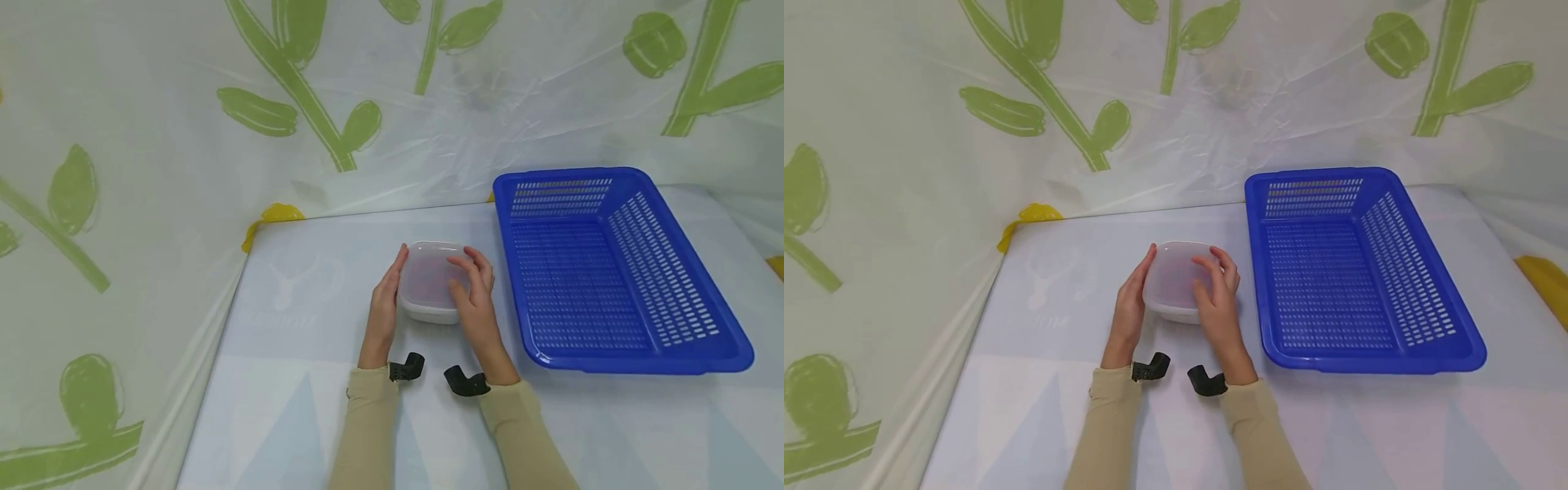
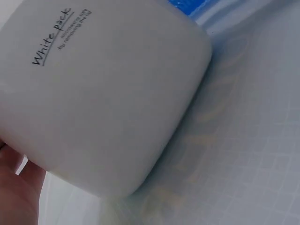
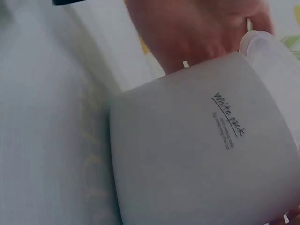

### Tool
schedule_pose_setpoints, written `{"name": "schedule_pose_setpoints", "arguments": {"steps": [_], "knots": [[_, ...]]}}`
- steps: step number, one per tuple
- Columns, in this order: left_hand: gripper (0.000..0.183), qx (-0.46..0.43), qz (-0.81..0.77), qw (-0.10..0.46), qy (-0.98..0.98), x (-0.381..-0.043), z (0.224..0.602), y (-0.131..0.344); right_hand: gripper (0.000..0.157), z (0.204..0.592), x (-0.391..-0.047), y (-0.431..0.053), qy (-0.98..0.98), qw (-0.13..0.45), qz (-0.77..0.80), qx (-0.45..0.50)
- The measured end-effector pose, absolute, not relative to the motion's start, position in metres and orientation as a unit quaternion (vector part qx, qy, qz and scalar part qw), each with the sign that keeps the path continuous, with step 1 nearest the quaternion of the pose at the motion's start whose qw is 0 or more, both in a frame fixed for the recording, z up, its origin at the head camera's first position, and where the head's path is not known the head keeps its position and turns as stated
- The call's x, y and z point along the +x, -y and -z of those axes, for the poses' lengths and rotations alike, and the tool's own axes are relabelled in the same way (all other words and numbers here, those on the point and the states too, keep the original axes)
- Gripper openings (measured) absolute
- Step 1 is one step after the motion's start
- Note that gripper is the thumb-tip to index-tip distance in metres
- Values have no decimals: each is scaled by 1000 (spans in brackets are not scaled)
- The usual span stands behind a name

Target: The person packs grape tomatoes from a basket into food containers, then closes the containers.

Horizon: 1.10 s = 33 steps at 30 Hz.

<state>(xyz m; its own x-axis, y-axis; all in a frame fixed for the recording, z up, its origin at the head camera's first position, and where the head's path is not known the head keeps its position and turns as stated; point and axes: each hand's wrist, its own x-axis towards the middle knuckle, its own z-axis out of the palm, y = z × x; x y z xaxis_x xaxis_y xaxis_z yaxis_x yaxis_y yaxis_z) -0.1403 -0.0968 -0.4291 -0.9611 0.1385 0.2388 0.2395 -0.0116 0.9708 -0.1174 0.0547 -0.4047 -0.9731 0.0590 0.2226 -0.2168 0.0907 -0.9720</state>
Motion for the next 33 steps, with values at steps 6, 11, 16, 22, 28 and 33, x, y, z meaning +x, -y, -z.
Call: {"name": "schedule_pose_setpoints", "arguments": {"steps": [6,11,16,22,28,33], "knots": [[45,-152,666,30,730,-140,430,92,32,411,-118,-53,748,135,-648,55],[50,-149,660,29,736,-141,432,91,34,418,-122,-55,751,135,-644,60],[55,-148,649,30,746,-142,434,91,38,422,-126,-56,751,122,-646,65],[55,-145,631,37,761,-143,433,90,43,419,-127,-56,764,111,-633,59],[53,-128,624,42,770,-143,432,90,45,416,-129,-56,779,105,-615,55],[54,-141,621,42,770,-142,432,87,46,418,-129,-58,778,107,-617,46]]}}
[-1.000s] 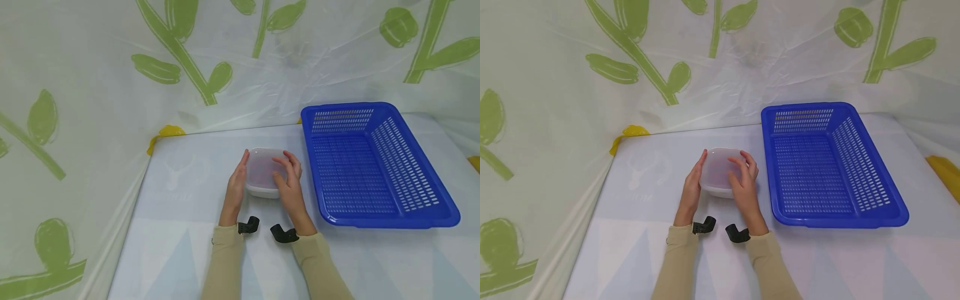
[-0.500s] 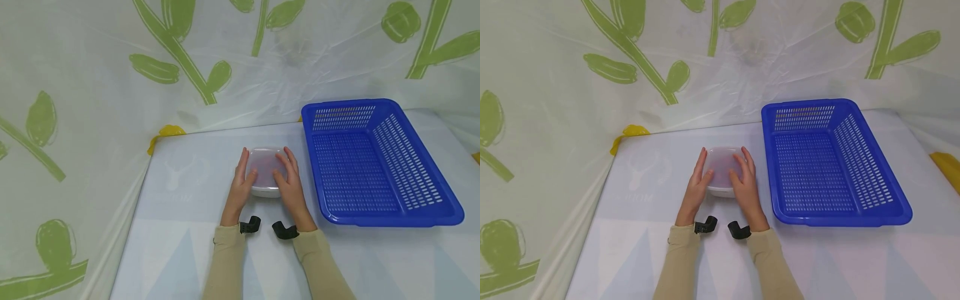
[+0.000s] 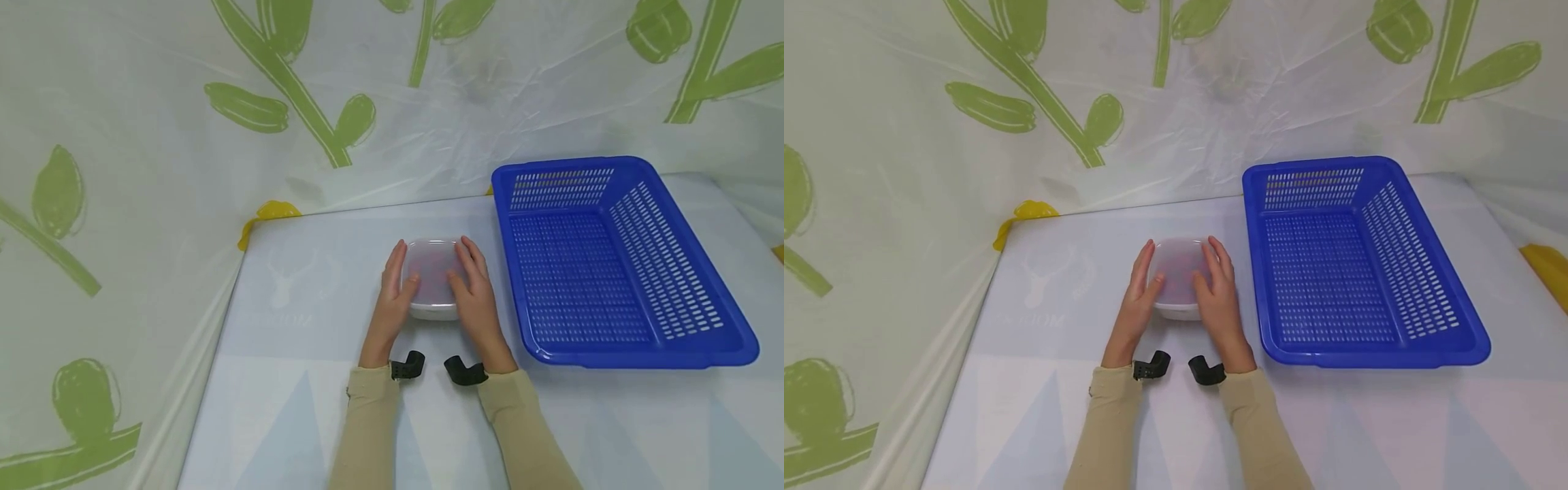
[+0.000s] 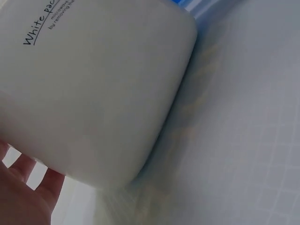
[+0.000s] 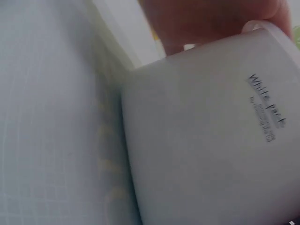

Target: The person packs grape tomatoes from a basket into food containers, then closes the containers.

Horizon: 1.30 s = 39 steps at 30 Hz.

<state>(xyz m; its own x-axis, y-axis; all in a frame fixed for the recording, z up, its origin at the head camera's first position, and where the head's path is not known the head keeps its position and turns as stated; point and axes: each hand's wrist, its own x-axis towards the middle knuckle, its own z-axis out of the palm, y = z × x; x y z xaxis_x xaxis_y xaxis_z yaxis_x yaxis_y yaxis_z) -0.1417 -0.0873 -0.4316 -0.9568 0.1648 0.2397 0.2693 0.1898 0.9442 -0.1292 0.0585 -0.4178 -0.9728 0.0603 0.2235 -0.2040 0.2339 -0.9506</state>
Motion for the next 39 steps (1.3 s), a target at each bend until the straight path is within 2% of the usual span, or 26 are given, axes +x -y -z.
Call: {"name": "schedule_pose_setpoints", "arguments": {"steps": [11,22,27,31,39], "knots": [[57,-163,624,41,764,-141,433,84,45,427,-133,-63,760,138,-632,58],[58,-174,642,2,746,-142,437,88,50,465,-145,-69,785,157,-593,86],[59,-146,635,-18,758,-138,437,89,53,468,-144,-71,789,140,-592,87],[60,-141,621,-8,771,-137,432,92,56,464,-144,-73,800,117,-583,82],[63,-141,618,-6,773,-140,422,99,57,458,-149,-68,812,108,-569,74]]}}
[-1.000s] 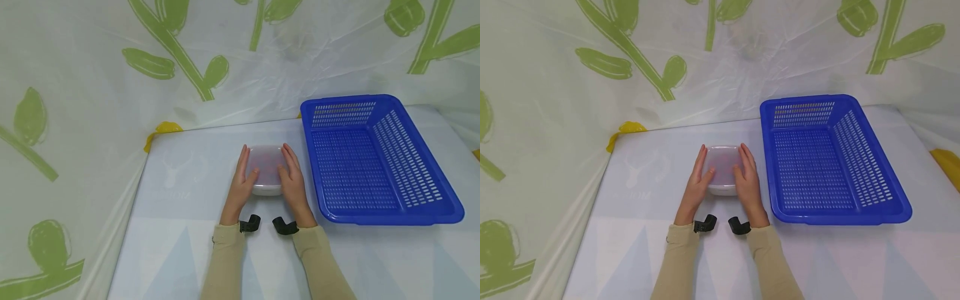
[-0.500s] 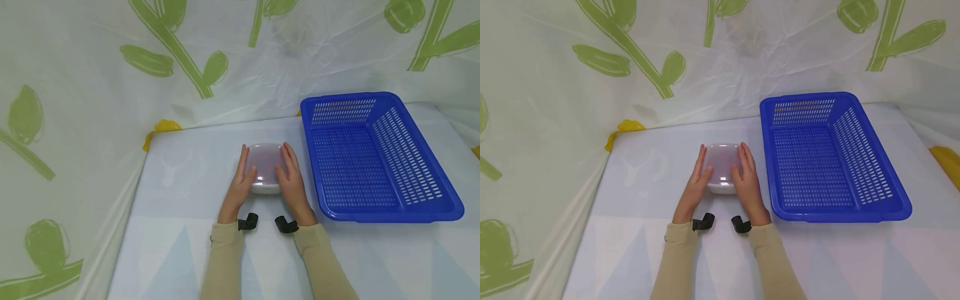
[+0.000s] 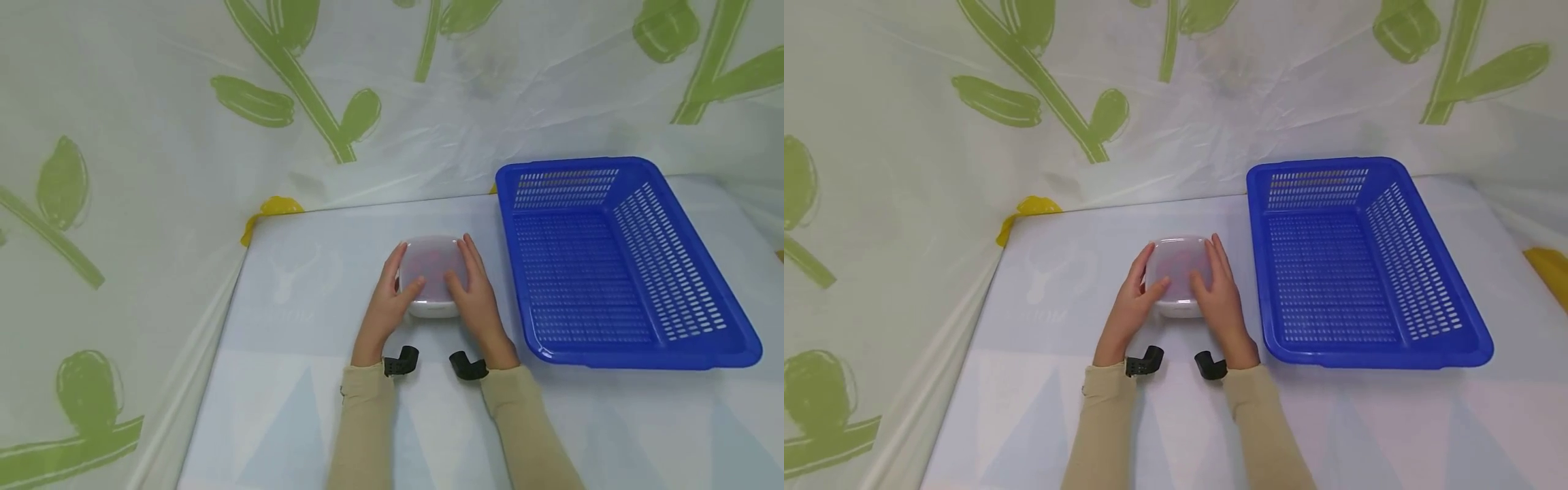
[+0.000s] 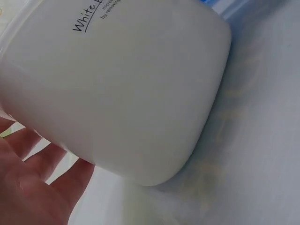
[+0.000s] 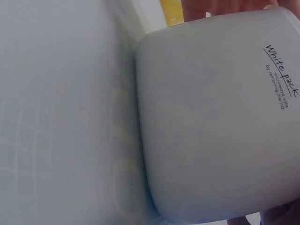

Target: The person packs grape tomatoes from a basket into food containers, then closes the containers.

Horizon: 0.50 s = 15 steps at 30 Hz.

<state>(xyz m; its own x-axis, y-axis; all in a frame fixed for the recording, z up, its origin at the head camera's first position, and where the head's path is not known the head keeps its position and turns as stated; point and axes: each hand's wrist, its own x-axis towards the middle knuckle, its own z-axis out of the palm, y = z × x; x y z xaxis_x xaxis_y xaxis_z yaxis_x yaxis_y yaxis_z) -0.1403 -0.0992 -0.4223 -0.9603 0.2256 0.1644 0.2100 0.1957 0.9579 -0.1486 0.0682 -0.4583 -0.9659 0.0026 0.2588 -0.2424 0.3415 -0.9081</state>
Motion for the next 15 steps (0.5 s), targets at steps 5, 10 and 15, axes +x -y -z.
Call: {"name": "schedule_pose_setpoints", "arguments": {"steps": [5,10,15], "knots": [[65,136,-607,26,-782,-145,422,106,58,458,-151,-67,827,97,-550,62],[68,105,-601,61,-790,-141,431,113,63,449,-141,-67,851,82,-515,68],[67,90,-585,82,-801,-143,455,122,57,408,-111,-63,860,90,-482,141]]}}
